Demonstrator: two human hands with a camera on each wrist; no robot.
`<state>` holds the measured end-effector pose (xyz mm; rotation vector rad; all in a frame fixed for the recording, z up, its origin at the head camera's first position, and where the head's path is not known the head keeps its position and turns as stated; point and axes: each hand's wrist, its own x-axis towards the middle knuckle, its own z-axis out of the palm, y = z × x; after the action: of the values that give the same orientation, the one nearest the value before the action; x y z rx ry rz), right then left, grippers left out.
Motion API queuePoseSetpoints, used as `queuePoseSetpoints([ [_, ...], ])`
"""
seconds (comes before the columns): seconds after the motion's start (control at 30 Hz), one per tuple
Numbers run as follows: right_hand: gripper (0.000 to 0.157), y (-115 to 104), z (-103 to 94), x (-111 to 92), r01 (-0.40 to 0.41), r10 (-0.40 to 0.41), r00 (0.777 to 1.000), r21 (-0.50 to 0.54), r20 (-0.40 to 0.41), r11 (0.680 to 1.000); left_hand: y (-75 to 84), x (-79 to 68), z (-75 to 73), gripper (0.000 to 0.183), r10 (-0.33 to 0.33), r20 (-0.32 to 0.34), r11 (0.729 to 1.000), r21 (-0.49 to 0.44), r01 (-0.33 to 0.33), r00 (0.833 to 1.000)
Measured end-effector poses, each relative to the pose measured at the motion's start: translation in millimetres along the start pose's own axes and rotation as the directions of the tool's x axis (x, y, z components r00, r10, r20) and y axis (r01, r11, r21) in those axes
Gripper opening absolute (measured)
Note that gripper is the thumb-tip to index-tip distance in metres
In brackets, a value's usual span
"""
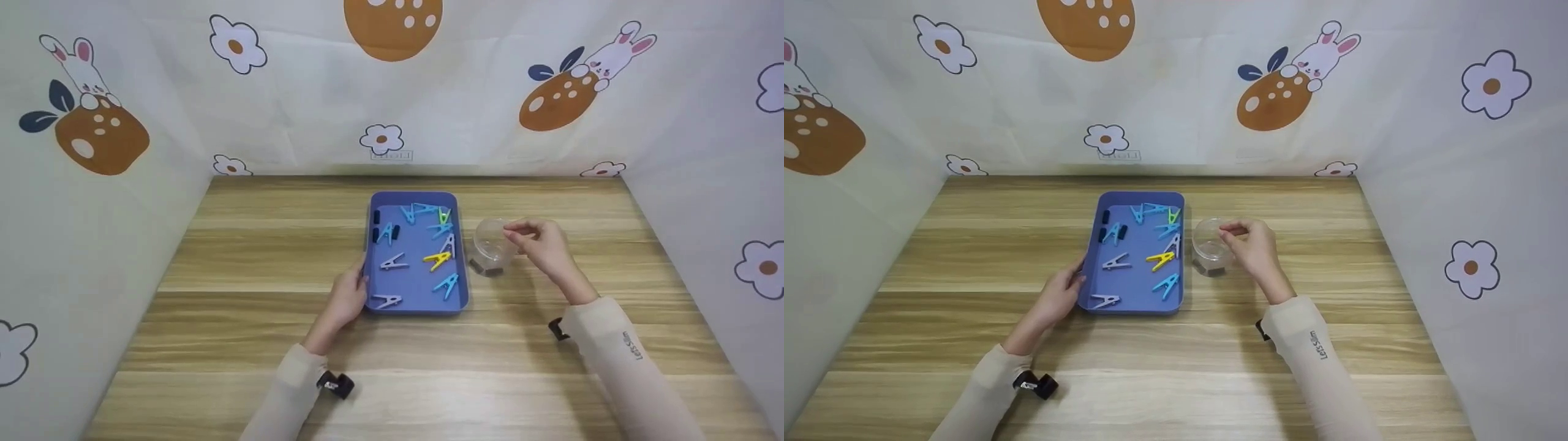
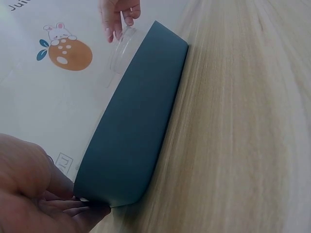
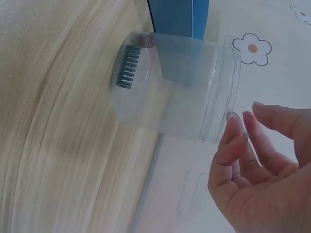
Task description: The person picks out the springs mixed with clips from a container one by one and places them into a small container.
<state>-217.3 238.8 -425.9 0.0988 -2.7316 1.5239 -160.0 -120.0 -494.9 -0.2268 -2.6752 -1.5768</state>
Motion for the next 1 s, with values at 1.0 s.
queuePoseSetpoints([
  [1.0,0.022,-46.3,19.5,12.0,0.121,-0.127,0.991,-0.154,-0.030,0.981,1.3,0.1,0.3,0.051,-0.008,0.004,1.000,0.008,0.008,1.000],
])
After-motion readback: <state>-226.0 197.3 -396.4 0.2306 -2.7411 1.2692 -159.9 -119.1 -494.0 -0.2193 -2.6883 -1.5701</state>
